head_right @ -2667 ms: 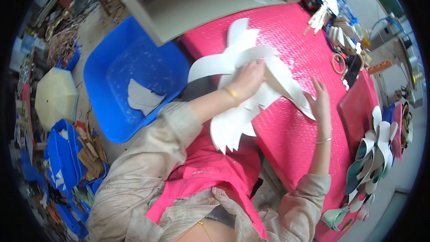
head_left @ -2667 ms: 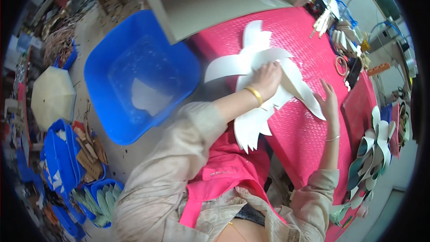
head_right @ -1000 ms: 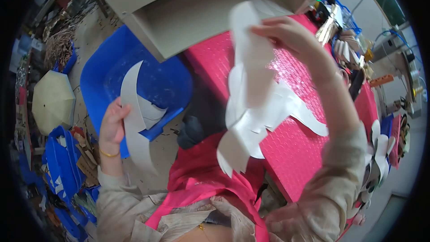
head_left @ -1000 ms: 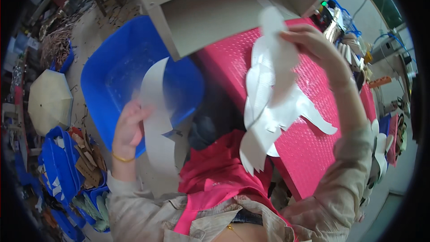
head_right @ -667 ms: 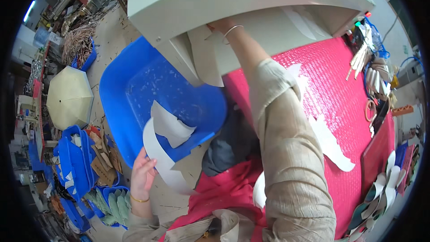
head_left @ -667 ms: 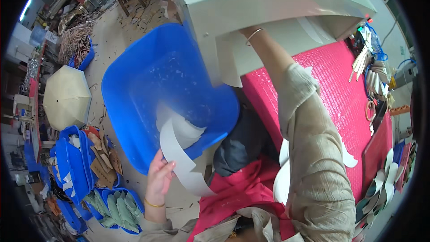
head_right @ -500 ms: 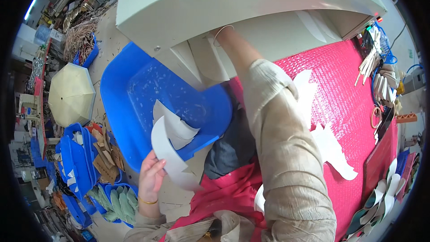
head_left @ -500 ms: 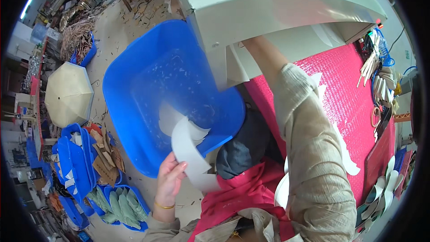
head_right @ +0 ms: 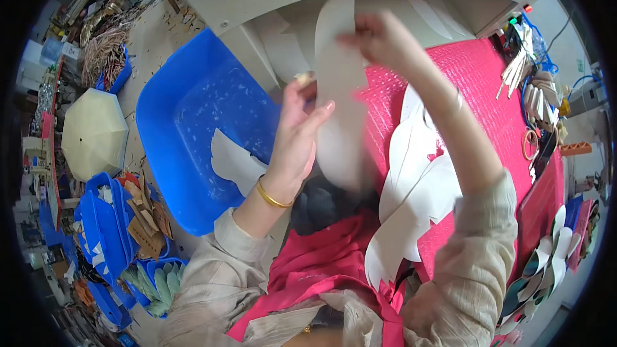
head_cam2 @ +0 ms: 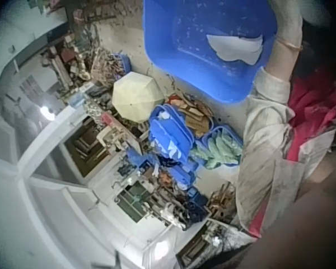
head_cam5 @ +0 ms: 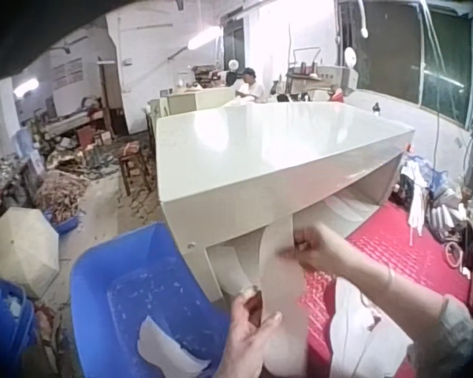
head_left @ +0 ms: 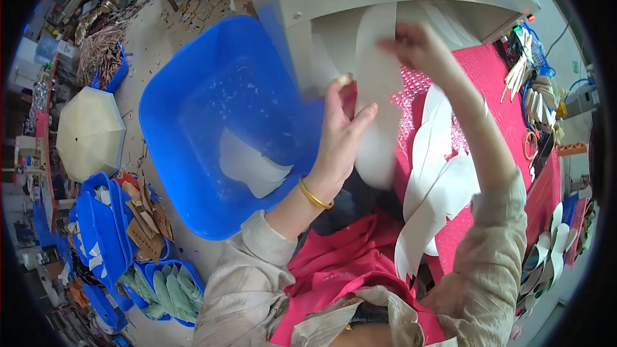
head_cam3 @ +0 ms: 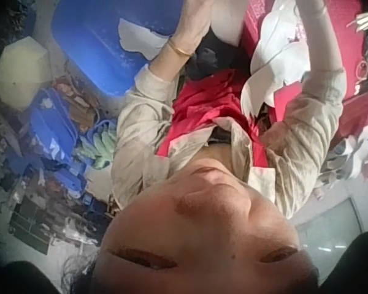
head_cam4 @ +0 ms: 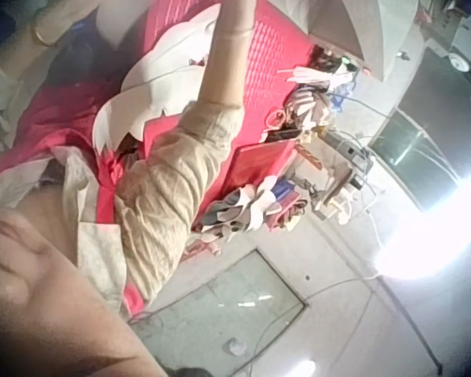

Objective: The person assembles shoe components by hand on a pink textured work surface. They repeatedly insert a light green insole into a white shoe upper, press the edges, and flip the assembly. The person also handles white cutout pieces from a blue bin and places them on the table.

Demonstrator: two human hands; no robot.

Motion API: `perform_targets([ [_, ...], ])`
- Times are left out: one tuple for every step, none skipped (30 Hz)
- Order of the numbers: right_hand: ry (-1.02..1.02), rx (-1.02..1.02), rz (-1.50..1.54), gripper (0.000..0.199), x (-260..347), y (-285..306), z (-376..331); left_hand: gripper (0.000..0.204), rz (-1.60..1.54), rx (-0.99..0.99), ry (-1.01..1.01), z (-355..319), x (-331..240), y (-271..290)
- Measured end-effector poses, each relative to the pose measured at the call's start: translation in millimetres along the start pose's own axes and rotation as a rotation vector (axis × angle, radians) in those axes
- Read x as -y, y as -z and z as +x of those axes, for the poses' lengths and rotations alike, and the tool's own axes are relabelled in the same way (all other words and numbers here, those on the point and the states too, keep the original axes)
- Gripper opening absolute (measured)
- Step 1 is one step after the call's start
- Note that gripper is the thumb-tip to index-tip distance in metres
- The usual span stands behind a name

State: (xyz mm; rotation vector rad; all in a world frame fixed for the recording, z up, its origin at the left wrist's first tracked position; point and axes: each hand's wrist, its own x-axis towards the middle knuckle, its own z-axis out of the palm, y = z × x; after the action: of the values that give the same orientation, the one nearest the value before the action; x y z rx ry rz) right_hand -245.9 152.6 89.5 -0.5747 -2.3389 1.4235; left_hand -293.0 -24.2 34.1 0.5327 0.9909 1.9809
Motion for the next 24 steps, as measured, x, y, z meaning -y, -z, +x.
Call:
perform_targets([
  [-0.102, 0.02, -0.107, 0.022, 0, 19, 23, 0.052, 0.083, -0.044, -0.022, -4, 2, -2],
  [-0.132, 0.056, -0.276, 0.025, -13, 32, 50, 0.054, 0.17, -0.088, -0.05, -12, 6, -1],
  [-0.139, 0.032, -0.353, 0.022, -34, 30, 76, 0.056, 0.256, -0.129, -0.08, -20, 9, 2],
  [-0.138, 0.02, -0.423, 0.02, -55, 24, 105, 0.057, 0.245, -0.106, -0.047, -30, 11, 13],
  [-0.145, 0.019, -0.49, 0.02, -71, 14, 128, 0.053, 0.225, -0.093, 0.012, -42, 11, 23],
  [-0.136, 0.023, -0.533, 0.02, -81, 3, 140, 0.044, 0.2, -0.113, 0.089, -55, 9, 32],
  [-0.135, 0.024, -0.567, 0.02, -86, -5, 150, 0.038, 0.209, -0.119, 0.151, -67, 11, 45],
  [-0.139, 0.026, -0.592, 0.02, -93, -12, 157, 0.032, 0.217, -0.129, 0.22, -79, 15, 57],
  [-0.131, 0.03, -0.617, 0.02, -97, -19, 164, 0.027, 0.22, -0.183, 0.252, -91, 20, 67],
  [-0.13, 0.031, -0.637, 0.02, -100, -24, 168, 0.023, 0.223, -0.236, 0.286, -102, 25, 75],
  [-0.126, 0.033, -0.656, 0.02, -104, -28, 172, 0.022, 0.205, -0.242, 0.323, -110, 29, 83],
  [-0.119, 0.032, -0.672, 0.02, -106, -32, 174, 0.021, 0.189, -0.247, 0.361, -116, 30, 88],
  [-0.113, 0.029, -0.683, 0.02, -107, -34, 176, 0.02, 0.174, -0.25, 0.4, -120, 31, 91],
  [-0.106, 0.023, -0.694, 0.02, -109, -36, 178, 0.018, 0.205, -0.246, 0.428, -121, 31, 92],
  [-0.098, 0.02, -0.707, 0.02, -109, -39, 179, 0.019, 0.204, -0.22, 0.43, -120, 30, 91],
  [-0.087, 0.016, -0.717, 0.02, -109, -42, 180, 0.019, 0.203, -0.193, 0.432, -117, 29, 90],
  [-0.075, 0.009, -0.725, 0.02, -109, -45, 179, 0.019, 0.203, -0.164, 0.437, -114, 29, 90],
  [-0.065, 0.0, -0.738, 0.02, -108, -45, 179, 0.019, 0.214, -0.125, 0.442, -111, 29, 88],
  [-0.054, -0.013, -0.747, 0.02, -107, -45, 177, 0.02, 0.225, -0.085, 0.448, -107, 29, 87],
  [-0.045, -0.026, -0.757, 0.02, -107, -43, 172, 0.02, 0.237, -0.042, 0.455, -103, 29, 84],
  [-0.029, -0.042, -0.762, 0.02, -105, -40, 167, 0.02, 0.245, 0.011, 0.449, -99, 27, 80],
  [-0.001, -0.064, -0.768, 0.02, -100, -37, 158, 0.02, 0.251, 0.06, 0.448, -97, 23, 74],
  [0.043, -0.089, -0.765, 0.02, -95, -31, 150, 0.021, 0.257, 0.112, 0.449, -97, 22, 68],
  [0.09, -0.121, -0.767, 0.02, -86, -19, 134, 0.02, 0.232, 0.157, 0.42, -98, 23, 63],
])
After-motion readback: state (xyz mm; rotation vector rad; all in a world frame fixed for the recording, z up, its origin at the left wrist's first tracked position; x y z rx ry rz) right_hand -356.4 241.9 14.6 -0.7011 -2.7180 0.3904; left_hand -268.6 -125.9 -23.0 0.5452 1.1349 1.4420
